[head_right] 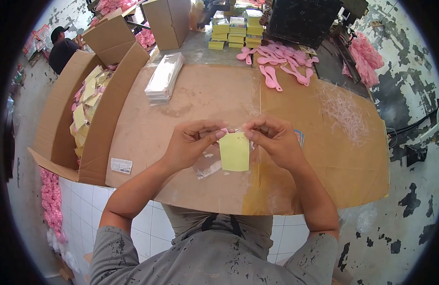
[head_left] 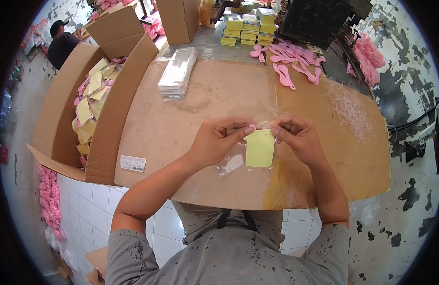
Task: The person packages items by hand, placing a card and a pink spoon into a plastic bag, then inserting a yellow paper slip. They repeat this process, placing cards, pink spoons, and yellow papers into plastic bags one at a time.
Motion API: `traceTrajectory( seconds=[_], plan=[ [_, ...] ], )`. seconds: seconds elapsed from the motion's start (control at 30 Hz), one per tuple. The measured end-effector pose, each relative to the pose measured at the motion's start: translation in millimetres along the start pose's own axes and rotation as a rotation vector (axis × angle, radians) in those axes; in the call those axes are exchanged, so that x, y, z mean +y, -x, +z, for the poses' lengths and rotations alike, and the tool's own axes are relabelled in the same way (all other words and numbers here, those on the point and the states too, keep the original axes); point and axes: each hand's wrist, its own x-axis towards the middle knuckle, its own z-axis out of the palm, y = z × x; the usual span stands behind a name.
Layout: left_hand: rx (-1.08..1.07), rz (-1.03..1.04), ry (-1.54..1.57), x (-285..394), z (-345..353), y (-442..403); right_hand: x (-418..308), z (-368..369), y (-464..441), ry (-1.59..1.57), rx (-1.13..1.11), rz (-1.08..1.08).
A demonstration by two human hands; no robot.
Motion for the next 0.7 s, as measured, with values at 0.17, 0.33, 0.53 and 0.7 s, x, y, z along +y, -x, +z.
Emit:
traceTrajectory(
  seconds=[0.17,0.33,0.53,0.7],
  plan=[
    [-0.073,0.084,-0.111,-4.3,-6.4,-0.6,9.7,-4.5,0.6,-0.022,-0.003,-0.034],
    [-0.088,0.049,-0.049,-6.4,-6.9,-0.8,4.1,-4.9,5.1,-0.018,-0.024,0.005],
    [-0.129,0.051,-0.051,-6.3,-10.7,-1.4,2.6,-3.3,4.8,0.017,-0.023,-0.043],
    [-0.157,0.056,0.024,-3.9,-14.1,-1.1,-2.0,-7.9,4.4,0.007,-0.064,-0.016]
  ],
)
